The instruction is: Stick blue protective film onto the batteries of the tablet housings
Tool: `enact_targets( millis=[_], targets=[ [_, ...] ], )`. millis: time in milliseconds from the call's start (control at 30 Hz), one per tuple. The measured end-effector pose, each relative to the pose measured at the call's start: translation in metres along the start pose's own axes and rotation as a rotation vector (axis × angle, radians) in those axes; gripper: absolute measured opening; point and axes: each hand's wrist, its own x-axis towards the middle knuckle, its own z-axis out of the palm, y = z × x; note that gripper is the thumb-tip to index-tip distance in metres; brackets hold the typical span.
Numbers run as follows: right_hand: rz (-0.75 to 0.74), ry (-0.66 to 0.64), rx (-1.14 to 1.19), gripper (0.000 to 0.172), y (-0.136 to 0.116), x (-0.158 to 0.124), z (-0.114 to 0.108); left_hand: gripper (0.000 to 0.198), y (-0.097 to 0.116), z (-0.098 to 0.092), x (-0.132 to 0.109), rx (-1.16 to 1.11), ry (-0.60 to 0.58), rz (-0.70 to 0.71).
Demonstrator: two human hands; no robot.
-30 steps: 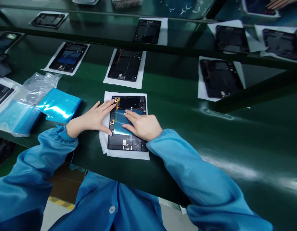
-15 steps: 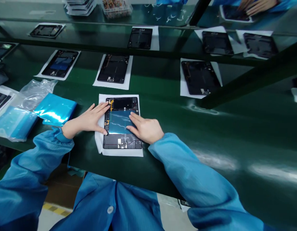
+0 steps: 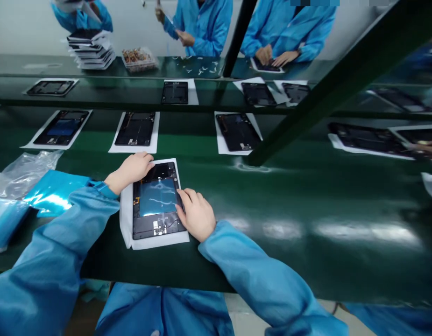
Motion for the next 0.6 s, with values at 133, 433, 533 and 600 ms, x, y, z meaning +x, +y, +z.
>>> enact_targets(
  millis=[133,433,533,600],
  targets=[
    [0.075,0.006,-0.017,0.046,-0.004,-0.004,0.006,0.02,-0.018,0.01,0.011,-0.058,-0.001,0.074],
    [0.171,0.021,0.194,0.058,0.008,0.005,-0.002,0.028,-0.015,-0.002,-0.011,-0.252,0.086,0.038],
    [0.2,0.002,0.337,0.039,0.011,0.016,-0.001,0.024,-0.013,-0.019,-0.005,-0.305,0.158,0.015],
    [0.23,-0.013,0.407,0.044,0.015,0.031,0.002,0.023,-0.021,-0.034,0.008,-0.335,0.223,0.004]
  ],
)
